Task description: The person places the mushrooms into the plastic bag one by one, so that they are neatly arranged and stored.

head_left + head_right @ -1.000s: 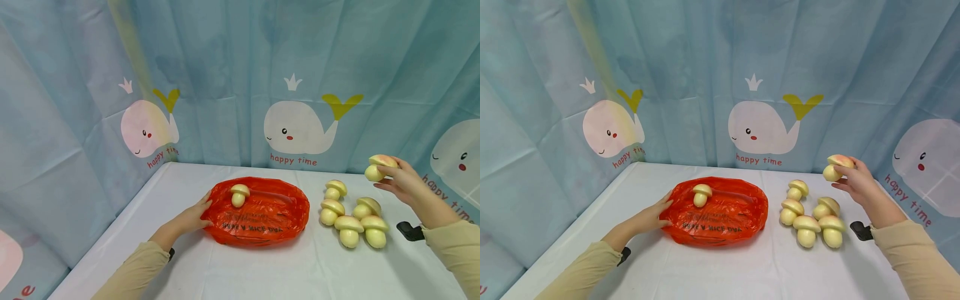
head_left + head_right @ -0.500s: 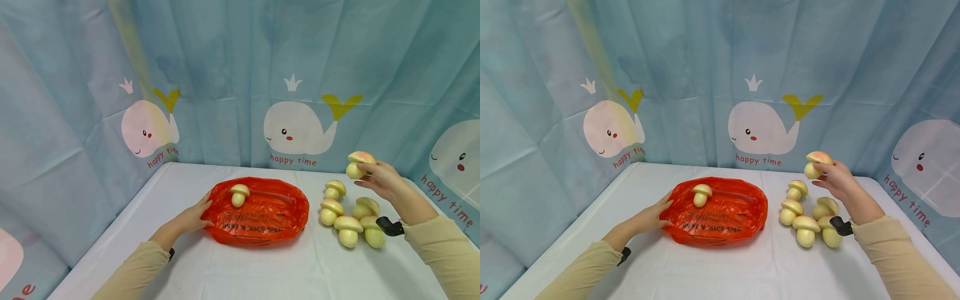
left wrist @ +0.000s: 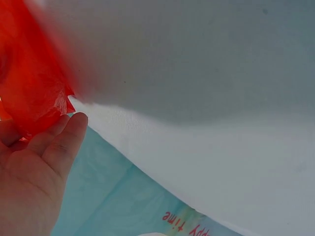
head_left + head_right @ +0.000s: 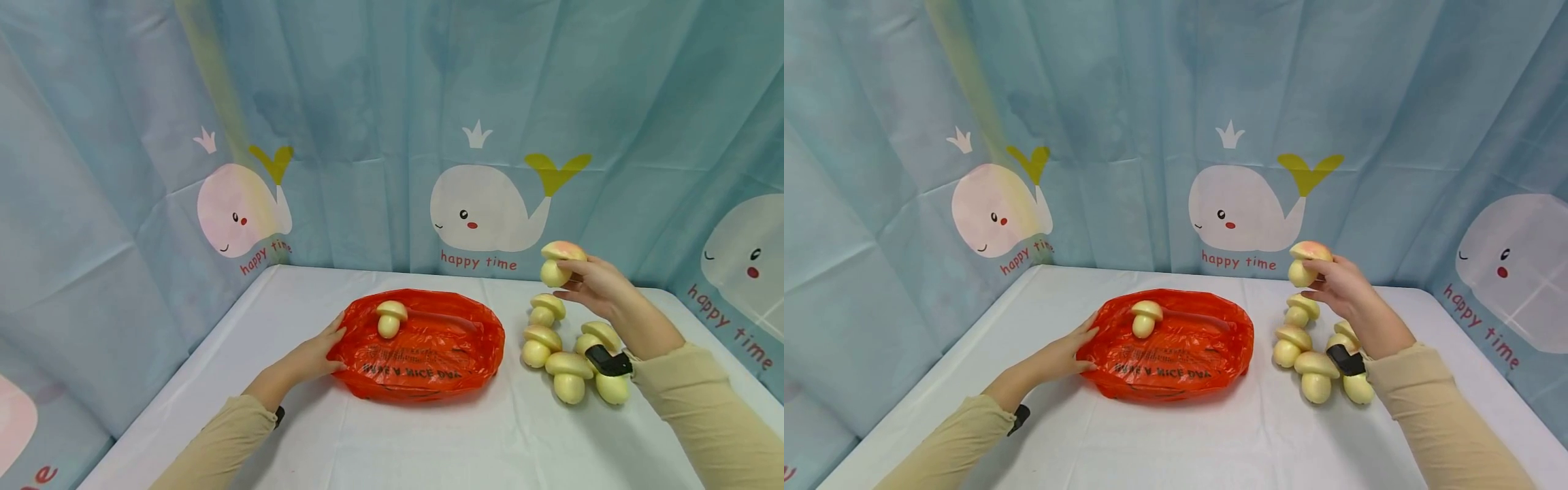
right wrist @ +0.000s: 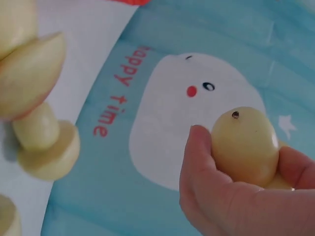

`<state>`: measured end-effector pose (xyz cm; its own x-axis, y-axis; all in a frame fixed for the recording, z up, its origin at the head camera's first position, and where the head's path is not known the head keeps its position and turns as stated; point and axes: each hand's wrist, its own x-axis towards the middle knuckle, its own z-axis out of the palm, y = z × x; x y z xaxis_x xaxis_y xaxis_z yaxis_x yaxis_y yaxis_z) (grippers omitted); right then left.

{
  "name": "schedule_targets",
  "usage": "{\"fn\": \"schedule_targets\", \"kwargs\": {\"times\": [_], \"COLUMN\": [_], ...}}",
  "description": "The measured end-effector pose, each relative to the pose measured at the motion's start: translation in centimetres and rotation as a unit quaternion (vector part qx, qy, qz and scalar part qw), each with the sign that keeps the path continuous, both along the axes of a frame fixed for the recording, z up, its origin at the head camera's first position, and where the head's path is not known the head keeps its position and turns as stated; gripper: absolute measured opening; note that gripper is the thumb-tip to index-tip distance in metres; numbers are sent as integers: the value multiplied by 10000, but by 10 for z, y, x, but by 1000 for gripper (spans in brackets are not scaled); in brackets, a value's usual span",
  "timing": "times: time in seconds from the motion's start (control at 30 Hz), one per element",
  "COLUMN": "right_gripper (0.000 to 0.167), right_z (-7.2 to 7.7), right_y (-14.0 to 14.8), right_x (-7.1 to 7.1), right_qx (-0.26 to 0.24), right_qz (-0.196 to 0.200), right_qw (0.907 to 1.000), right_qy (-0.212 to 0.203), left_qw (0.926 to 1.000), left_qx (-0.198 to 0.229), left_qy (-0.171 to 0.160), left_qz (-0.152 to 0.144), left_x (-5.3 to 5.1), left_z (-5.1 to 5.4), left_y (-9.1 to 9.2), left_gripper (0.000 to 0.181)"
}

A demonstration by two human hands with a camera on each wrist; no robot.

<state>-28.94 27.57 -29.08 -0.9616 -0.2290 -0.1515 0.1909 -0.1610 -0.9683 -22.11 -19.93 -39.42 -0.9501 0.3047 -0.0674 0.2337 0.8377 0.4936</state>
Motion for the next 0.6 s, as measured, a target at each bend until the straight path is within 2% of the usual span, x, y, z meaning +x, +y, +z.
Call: {"fn": "schedule_targets", "kwargs": {"times": [0.23,0.6], "right_gripper": [24,20], "right_z": [4,4], "right_y": [-15,-40], "right_x": [-1,-3], "right_qx": [-81,-241], "right_qz": [88,164], "right_qw": [9999,9991], "right_qy": [-71,-319], "left_qw": [10000,10000], "left_qx": [28,-38], "left_qy": [-20,-5], "left_qz": [35,42], "left_x": [1,-1], "left_z": [2,-1], "left_y": [2,0], "left_gripper": [70,71]}}
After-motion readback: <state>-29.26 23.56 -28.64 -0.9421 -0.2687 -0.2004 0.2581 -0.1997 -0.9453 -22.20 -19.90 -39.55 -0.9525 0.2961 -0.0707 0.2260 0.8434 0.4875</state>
